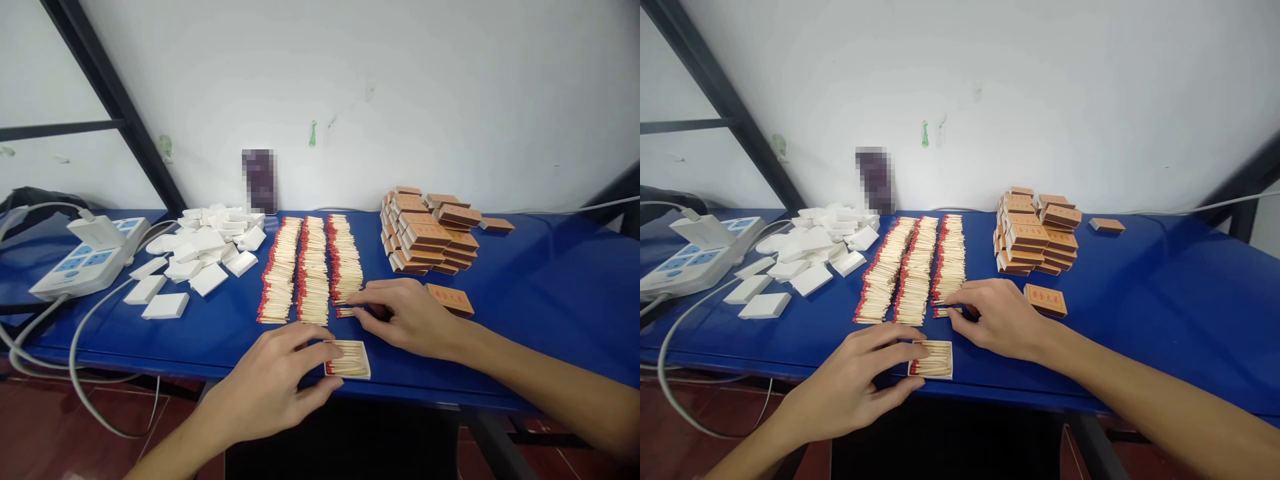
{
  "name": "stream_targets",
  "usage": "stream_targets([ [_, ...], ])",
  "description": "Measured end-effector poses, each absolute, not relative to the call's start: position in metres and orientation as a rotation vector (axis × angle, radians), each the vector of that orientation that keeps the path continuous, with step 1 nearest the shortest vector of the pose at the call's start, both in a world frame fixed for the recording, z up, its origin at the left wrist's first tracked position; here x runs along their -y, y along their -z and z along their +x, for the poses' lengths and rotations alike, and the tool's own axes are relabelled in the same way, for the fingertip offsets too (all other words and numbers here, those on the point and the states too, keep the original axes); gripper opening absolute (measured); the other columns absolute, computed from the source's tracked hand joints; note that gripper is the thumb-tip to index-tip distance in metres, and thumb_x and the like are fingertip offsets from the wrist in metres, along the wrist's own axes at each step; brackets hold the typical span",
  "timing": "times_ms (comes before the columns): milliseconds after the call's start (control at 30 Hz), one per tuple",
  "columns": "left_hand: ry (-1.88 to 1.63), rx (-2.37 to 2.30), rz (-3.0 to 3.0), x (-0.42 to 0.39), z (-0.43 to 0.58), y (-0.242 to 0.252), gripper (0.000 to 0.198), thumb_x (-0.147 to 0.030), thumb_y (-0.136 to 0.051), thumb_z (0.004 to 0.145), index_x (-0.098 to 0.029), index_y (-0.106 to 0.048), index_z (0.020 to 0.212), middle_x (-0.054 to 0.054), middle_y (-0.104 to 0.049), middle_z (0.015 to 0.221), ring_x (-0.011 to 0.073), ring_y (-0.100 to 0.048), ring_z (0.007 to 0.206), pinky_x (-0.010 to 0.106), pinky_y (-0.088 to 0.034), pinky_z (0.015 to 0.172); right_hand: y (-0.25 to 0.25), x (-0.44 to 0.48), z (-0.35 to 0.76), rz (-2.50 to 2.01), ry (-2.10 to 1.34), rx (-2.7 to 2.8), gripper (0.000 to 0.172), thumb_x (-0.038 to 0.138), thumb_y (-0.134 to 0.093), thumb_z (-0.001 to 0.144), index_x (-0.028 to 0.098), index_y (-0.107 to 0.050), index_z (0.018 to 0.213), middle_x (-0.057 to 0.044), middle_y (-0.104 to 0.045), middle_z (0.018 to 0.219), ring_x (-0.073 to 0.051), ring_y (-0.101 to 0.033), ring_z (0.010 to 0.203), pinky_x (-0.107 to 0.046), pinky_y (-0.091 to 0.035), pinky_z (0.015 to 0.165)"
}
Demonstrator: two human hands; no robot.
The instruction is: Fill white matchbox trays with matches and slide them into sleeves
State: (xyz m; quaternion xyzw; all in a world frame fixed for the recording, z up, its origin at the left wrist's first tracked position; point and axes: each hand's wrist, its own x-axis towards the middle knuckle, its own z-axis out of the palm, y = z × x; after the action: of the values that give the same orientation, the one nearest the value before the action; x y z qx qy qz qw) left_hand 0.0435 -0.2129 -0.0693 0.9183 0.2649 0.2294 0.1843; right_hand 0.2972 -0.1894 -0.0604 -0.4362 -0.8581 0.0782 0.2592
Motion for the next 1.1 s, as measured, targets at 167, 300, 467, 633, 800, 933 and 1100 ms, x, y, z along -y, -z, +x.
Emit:
stream_targets([
  [167, -0.654, -0.747, 2.592, 0.2122, 0.0436, 0.0698, 0.017, -0.025, -0.063, 0.096, -0.022, -0.065, 0.113, 0.004, -0.068, 0.117, 0.0217, -0.066, 0.106, 0.035, -0.054, 0.09, 0.0609, 0.1883, 0.2972, -1.184, -0.226, 2.309, 0.026, 0.023, -0.057, 0.089, 0.021, -0.079, 0.101, 0.0, -0.067, 0.068, -0.012, -0.054, 0.056, -0.024, -0.038, 0.057],
  [300, -0.657, -0.746, 2.592, 0.2133, 0.0427, 0.0694, 0.017, -0.025, -0.063, 0.096, -0.022, -0.065, 0.112, 0.004, -0.068, 0.117, 0.0217, -0.066, 0.105, 0.035, -0.055, 0.089, 0.0612, 0.1888, 0.2976, -1.203, -0.218, 2.316, 0.025, 0.023, -0.057, 0.089, 0.021, -0.079, 0.101, 0.0, -0.067, 0.068, -0.012, -0.055, 0.057, -0.024, -0.038, 0.057],
  [467, -0.67, -0.743, 2.593, 0.2127, 0.0434, 0.069, 0.016, -0.024, -0.063, 0.096, -0.022, -0.065, 0.112, 0.005, -0.068, 0.116, 0.0217, -0.067, 0.103, 0.034, -0.055, 0.088, 0.0604, 0.1887, 0.2968, -1.212, -0.216, 2.325, 0.025, 0.023, -0.057, 0.089, 0.022, -0.079, 0.101, 0.0, -0.068, 0.069, -0.012, -0.054, 0.056, -0.024, -0.037, 0.057],
  [633, -0.657, -0.747, 2.596, 0.2127, 0.0445, 0.0681, 0.016, -0.024, -0.063, 0.096, -0.022, -0.065, 0.112, 0.005, -0.068, 0.116, 0.0221, -0.067, 0.104, 0.035, -0.055, 0.088, 0.0591, 0.1888, 0.2961, -1.205, -0.231, 2.342, 0.026, 0.021, -0.056, 0.089, 0.022, -0.079, 0.102, 0.0, -0.07, 0.072, -0.012, -0.055, 0.058, -0.024, -0.038, 0.058],
  [800, -0.663, -0.74, 2.593, 0.2134, 0.0438, 0.0678, 0.016, -0.024, -0.063, 0.096, -0.021, -0.065, 0.112, 0.005, -0.068, 0.116, 0.0217, -0.067, 0.103, 0.035, -0.055, 0.088, 0.0587, 0.1882, 0.2957, -1.191, -0.215, 2.345, 0.023, 0.02, -0.056, 0.088, 0.02, -0.078, 0.091, 0.001, -0.065, 0.065, -0.011, -0.052, 0.055, -0.024, -0.036, 0.056],
  [933, -0.649, -0.747, 2.596, 0.2131, 0.043, 0.0692, 0.017, -0.024, -0.063, 0.096, -0.021, -0.065, 0.113, 0.005, -0.068, 0.117, 0.0222, -0.066, 0.105, 0.036, -0.055, 0.089, 0.0592, 0.1875, 0.2963, -1.178, -0.2, 2.354, 0.021, 0.019, -0.056, 0.088, 0.019, -0.077, 0.089, 0.002, -0.061, 0.063, -0.011, -0.05, 0.053, -0.024, -0.034, 0.056],
  [1100, -0.648, -0.747, 2.6, 0.2129, 0.0432, 0.0692, 0.015, -0.025, -0.063, 0.096, -0.021, -0.066, 0.11, 0.005, -0.068, 0.118, 0.0225, -0.066, 0.105, 0.037, -0.055, 0.089, 0.0594, 0.1874, 0.2966, -1.171, -0.229, 2.335, 0.021, 0.019, -0.056, 0.089, 0.019, -0.076, 0.089, 0.001, -0.062, 0.065, -0.01, -0.05, 0.054, -0.024, -0.035, 0.056],
])
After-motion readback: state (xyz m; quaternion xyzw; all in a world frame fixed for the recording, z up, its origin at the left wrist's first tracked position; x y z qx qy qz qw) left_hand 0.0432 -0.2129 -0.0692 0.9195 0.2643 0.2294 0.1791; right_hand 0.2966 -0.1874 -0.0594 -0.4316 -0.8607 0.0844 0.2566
